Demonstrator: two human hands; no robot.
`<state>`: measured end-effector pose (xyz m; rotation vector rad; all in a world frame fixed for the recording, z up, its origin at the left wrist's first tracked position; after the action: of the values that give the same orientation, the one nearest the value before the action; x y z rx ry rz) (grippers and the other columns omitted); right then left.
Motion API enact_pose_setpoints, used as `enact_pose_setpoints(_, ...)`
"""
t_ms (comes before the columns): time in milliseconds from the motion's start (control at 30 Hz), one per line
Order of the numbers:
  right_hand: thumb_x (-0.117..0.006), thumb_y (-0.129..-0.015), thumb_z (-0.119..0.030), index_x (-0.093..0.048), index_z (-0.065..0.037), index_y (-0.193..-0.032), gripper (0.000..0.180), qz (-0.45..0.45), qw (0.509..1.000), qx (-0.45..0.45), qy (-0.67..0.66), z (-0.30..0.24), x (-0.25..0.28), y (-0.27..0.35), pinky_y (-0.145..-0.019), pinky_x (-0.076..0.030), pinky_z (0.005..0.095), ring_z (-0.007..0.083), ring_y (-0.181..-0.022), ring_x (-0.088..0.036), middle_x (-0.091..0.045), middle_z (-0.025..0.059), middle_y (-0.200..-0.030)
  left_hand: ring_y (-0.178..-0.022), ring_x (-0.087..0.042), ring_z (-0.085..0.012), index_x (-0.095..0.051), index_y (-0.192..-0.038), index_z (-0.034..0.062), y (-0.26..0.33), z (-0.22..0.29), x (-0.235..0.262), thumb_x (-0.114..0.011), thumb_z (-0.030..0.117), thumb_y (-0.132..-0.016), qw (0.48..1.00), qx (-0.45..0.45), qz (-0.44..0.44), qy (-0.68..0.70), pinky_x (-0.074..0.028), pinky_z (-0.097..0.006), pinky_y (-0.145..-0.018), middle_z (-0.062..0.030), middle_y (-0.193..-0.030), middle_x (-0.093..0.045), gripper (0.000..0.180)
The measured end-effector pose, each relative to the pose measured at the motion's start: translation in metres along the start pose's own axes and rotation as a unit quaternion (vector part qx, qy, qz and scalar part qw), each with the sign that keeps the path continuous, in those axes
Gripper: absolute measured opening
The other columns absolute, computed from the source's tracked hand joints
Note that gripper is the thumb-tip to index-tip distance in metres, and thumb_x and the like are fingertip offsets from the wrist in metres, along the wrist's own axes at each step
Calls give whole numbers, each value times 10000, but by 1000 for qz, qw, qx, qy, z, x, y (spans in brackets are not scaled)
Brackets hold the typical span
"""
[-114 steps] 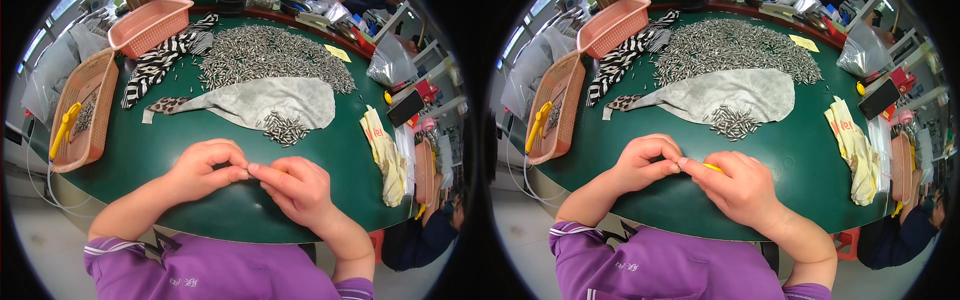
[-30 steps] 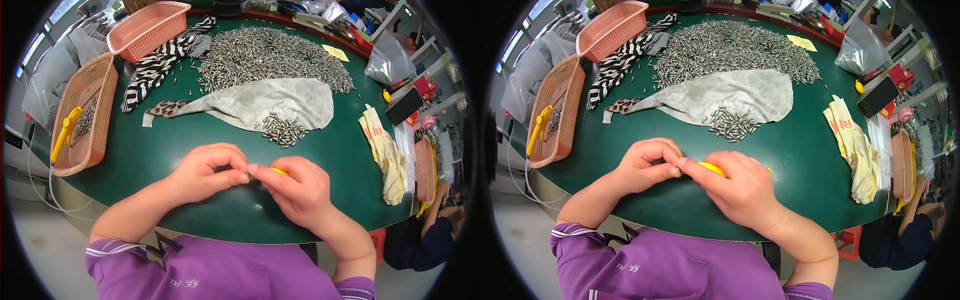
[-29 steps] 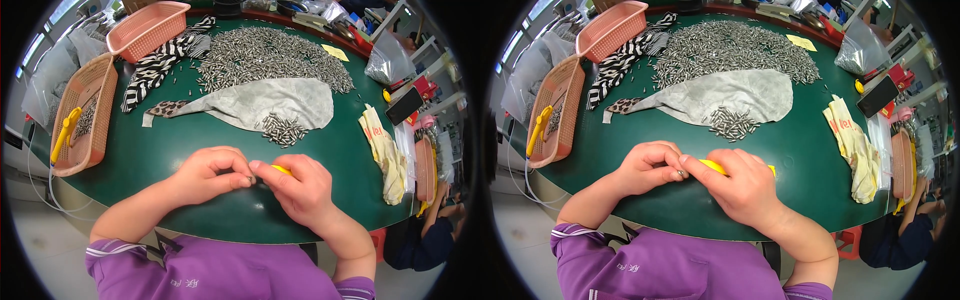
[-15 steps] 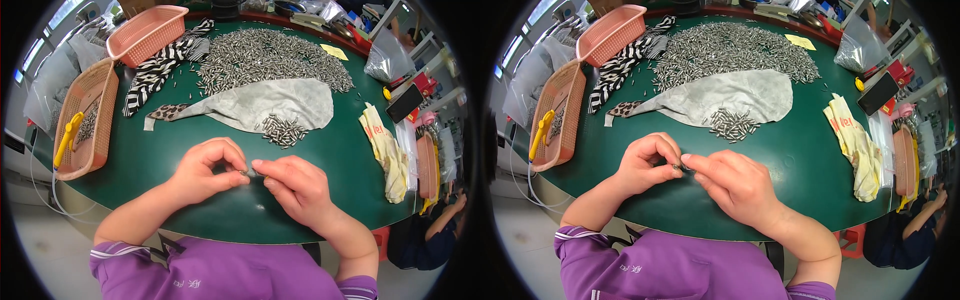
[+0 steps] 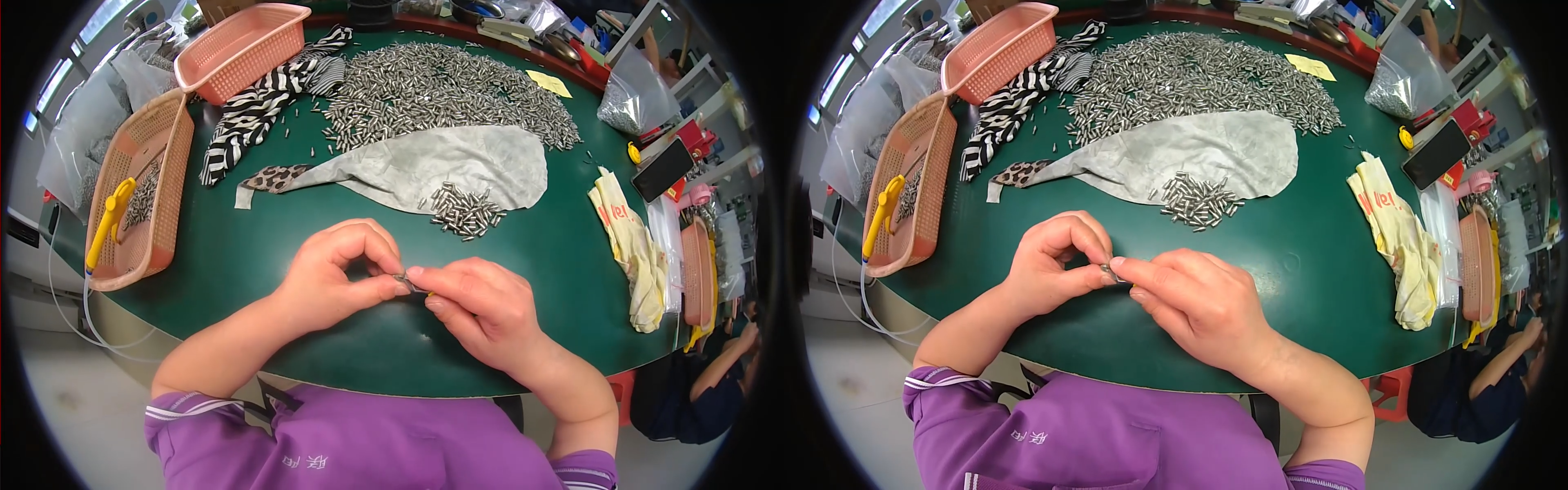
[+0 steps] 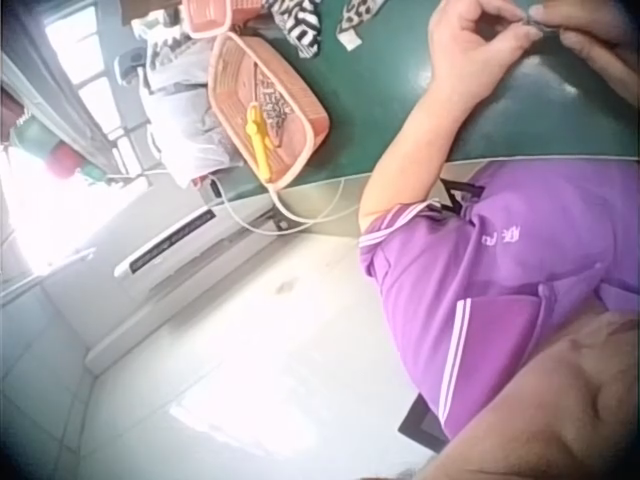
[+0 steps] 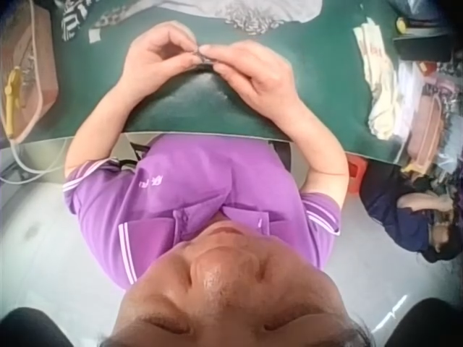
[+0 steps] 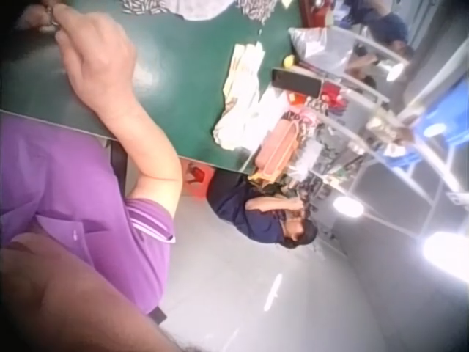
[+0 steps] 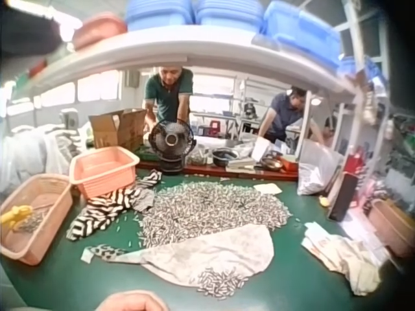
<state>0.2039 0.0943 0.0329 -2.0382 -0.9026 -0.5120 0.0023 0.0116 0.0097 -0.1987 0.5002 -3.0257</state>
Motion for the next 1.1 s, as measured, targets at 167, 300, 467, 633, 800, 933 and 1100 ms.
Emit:
enact_pose_setpoints(167,-754,-803,-84,-713,-177,-1164,375,0,1000,2,-3,0,-1,1,-603,-527,339,212,-716,-645,-647,31,-827,-800,-625,-154,-628,-829,48,0,2,0,-810,-22,-738,1000,-9,-6,-15,-507,-279,-690,-44,-876,-650,215)
enact_pose_setpoints(300,-745,-772,-88,-712,-205,-1172,417,-3,999,23,45,-1,0,3,-576,-512,324,193,-689,-624,-628,12,-837,-792,-637,-162,-630,-817,44,0,3,1,-804,-18,-742,1000,-3,-7,-18,-513,-286,-690,-50,-863,-660,199)
enact_pose_setpoints(467,-711,-715,-131,-716,-251,-1166,466,-6,968,87,236,-4,3,3,-544,-471,280,156,-656,-586,-613,-7,-859,-785,-644,-167,-634,-815,40,0,4,1,-799,-10,-752,999,4,-10,-41,-516,-289,-684,-55,-859,-668,184)
enact_pose_setpoints(633,-746,-747,-102,-716,-204,-1159,426,12,989,50,140,0,1,1,-569,-497,302,179,-684,-613,-620,12,-848,-785,-645,-168,-629,-807,40,-1,5,-1,-811,-2,-744,999,12,-8,-38,-518,-290,-684,-55,-856,-670,197)
enact_pose_setpoints(800,-772,-776,-84,-717,-157,-1145,379,18,998,29,45,0,1,0,-584,-514,321,196,-696,-634,-630,25,-822,-787,-644,-167,-627,-801,43,-1,4,0,-817,0,-737,999,4,1,-38,-517,-291,-690,-51,-853,-669,206)
enact_pose_setpoints(933,-768,-778,-85,-719,-159,-1145,377,12,999,28,39,-1,0,-1,-575,-511,319,192,-680,-630,-632,19,-808,-787,-643,-168,-628,-798,45,0,4,0,-816,-4,-735,999,4,4,-40,-516,-294,-691,-50,-857,-670,205)
enact_pose_setpoints(1100,-758,-764,-86,-723,-180,-1149,398,10,998,27,47,0,0,1,-571,-505,319,187,-680,-622,-625,16,-823,-787,-642,-168,-634,-805,44,-1,4,0,-811,0,-743,999,6,-2,-38,-515,-289,-690,-51,-860,-670,192)
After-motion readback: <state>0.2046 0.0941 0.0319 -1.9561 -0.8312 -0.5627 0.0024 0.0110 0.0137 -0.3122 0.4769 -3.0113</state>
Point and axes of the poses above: each hand's wrist, its own y-axis away from the middle knuckle, its own x-axis out of the back of the hand, z = x × y, the point moved 1 cm from there along -y, towards the middle knuckle
